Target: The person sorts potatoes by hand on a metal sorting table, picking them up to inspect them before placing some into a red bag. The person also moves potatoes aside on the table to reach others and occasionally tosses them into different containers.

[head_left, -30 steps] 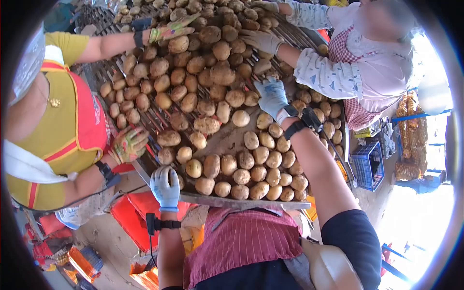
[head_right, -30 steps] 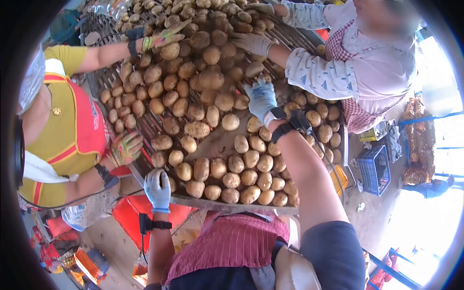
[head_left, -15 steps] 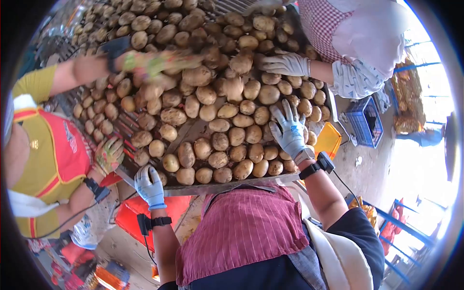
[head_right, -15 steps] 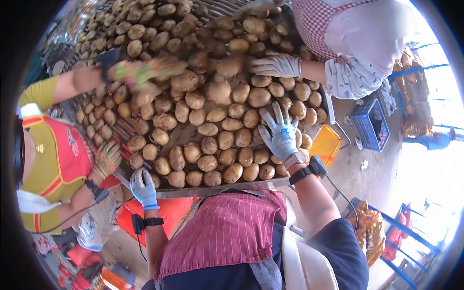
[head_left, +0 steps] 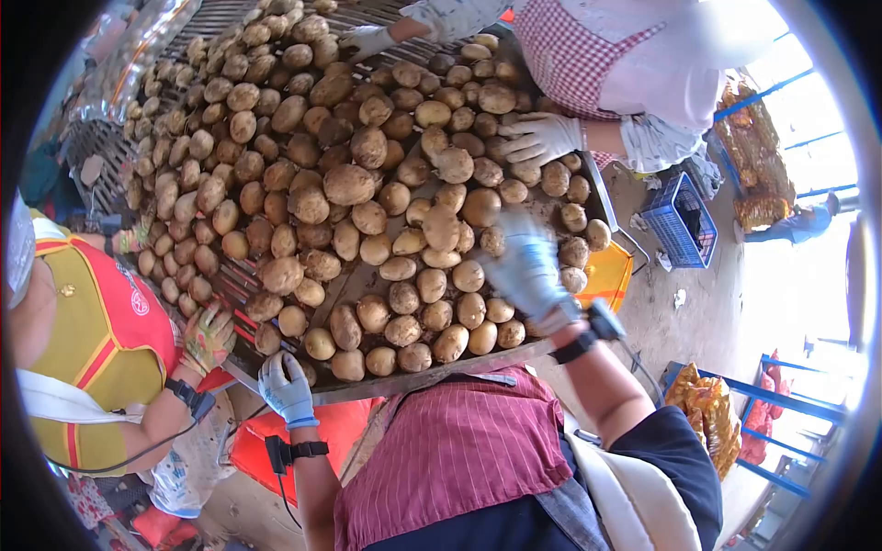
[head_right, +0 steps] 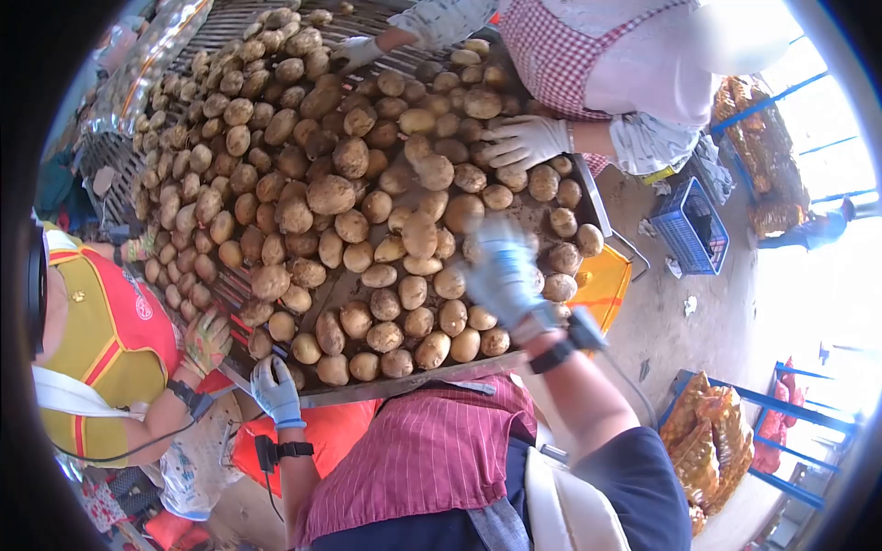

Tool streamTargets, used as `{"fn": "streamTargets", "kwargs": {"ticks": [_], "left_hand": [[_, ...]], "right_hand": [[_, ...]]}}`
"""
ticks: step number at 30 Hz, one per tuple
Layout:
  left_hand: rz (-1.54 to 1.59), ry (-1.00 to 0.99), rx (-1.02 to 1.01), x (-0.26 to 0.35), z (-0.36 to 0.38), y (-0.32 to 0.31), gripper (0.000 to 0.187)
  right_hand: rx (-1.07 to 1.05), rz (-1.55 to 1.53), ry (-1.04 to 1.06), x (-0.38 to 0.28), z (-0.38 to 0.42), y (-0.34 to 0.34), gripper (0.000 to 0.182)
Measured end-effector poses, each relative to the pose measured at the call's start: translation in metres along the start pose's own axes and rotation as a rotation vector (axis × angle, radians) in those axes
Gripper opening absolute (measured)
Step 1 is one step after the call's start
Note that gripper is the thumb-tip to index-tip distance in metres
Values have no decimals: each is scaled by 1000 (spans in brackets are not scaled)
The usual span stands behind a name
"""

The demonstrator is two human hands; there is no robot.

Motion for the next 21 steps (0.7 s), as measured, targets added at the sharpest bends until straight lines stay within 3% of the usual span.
{"fn": "streamTargets", "kwargs": {"ticks": [1, 3, 4, 6, 9, 11, 12, 13, 15, 17, 18, 19, 20, 21], "left_hand": [[6, -13, 6, 0, 0, -1, 20], [-6, 14, -18, -1, 0, 0, 21], [-11, 19, -32, 1, 0, 2, 21], [-21, -23, -20, -4, 2, -1, 21], [-29, -50, 2, -3, 2, 0, 20], [-48, -33, -2, 3, 1, 4, 20], [-45, -91, 74, 2, 2, 2, 15], [-21, -100, 76, 0, 1, 1, 14], [-2, -54, 92, 2, 1, -1, 14], [-13, -33, 111, -3, 3, -5, 15], [-37, -6, 107, 3, 2, -2, 16], [-65, 13, 90, 6, 1, 1, 17], [-65, 30, 62, 10, -2, 4, 17], [-65, 46, 32, 13, -4, 6, 16]], "right_hand": [[-42, -4, 119, -33, -6, -6, 64], [176, -1, 234, -64, -19, -46, 57], [182, -6, 230, -61, -28, -61, 57], [-109, -45, 253, -62, -46, -76, 44], [-145, -28, 205, -39, -31, -38, 28], [51, 32, 223, -3, -19, -27, 19], [-60, 108, 78, 16, -23, -14, 16], [-102, 146, 15, 46, -26, -11, 20], [11, 193, 69, 76, -32, -4, 25], [-96, 514, 183, 66, -40, -8, 28], [2, 393, 205, 34, -50, -6, 29], [-69, 82, 218, -3, -63, 4, 30], [-9, -212, 261, -42, -71, 6, 35], [-89, -297, 306, -68, -81, -9, 40]]}}
Point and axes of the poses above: each hand's wrist, its own z-axis away from the middle knuckle, its own y-axis out of the back of the hand, x = y × z, the point moved 1 cm from there along -z, towards the middle knuckle, and after that the axes turned 11 degrees about x, right-handed, at the moved point
